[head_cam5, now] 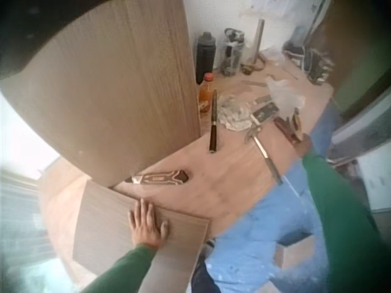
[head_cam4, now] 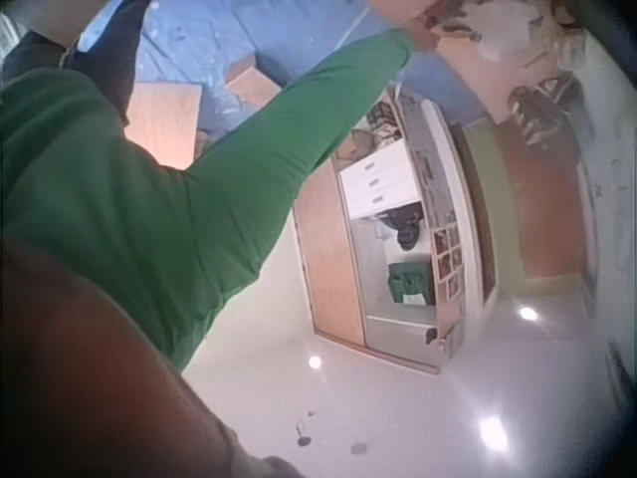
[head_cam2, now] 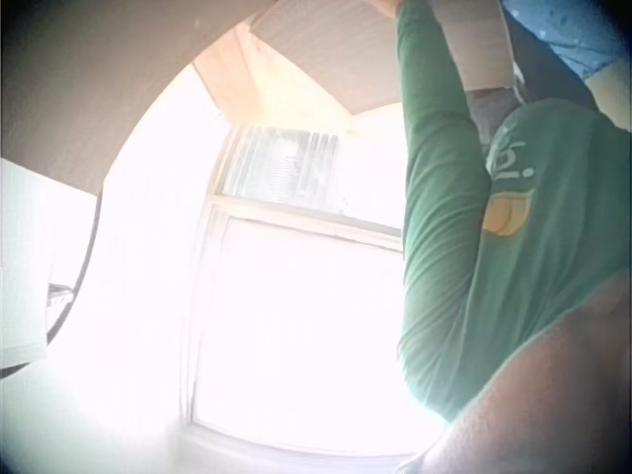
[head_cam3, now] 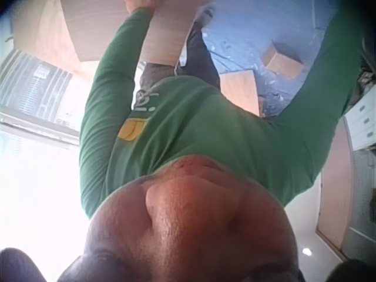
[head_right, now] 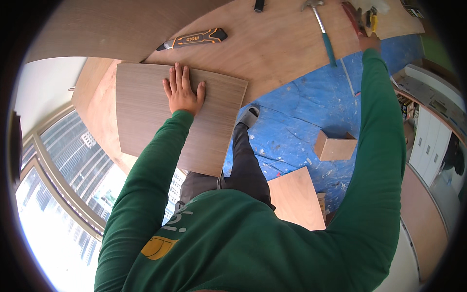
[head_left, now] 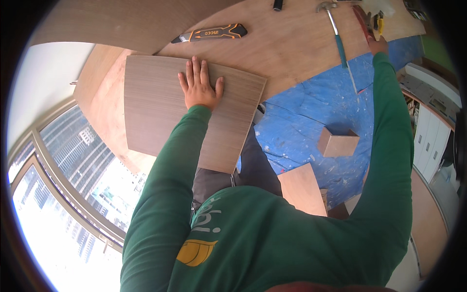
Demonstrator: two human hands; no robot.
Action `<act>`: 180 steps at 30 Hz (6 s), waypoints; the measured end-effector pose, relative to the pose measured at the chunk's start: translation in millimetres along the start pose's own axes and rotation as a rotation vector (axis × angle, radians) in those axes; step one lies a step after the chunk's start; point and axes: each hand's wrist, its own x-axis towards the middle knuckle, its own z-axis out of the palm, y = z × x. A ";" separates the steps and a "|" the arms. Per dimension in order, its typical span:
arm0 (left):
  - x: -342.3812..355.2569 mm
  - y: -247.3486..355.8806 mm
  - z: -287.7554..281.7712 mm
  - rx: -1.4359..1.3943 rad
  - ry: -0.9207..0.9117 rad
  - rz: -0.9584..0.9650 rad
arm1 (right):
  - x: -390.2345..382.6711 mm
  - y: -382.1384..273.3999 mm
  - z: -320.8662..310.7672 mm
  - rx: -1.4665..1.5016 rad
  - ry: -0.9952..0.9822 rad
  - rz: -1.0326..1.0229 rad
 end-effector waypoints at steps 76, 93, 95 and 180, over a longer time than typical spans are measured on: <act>-3.9 -17.3 -5.4 -0.113 -0.009 0.110 | -741.7 -318.1 -69.1 1.199 -0.561 0.784; 5.1 -46.0 26.6 0.090 0.134 0.339 | -637.8 -334.4 -316.8 1.708 -0.595 -0.137; 6.8 -55.9 36.8 0.111 0.175 0.436 | -629.6 -338.5 -351.5 1.811 -0.613 -0.415; -6.6 -40.8 2.3 0.008 0.026 0.395 | -475.0 -341.8 -41.4 0.381 0.053 0.188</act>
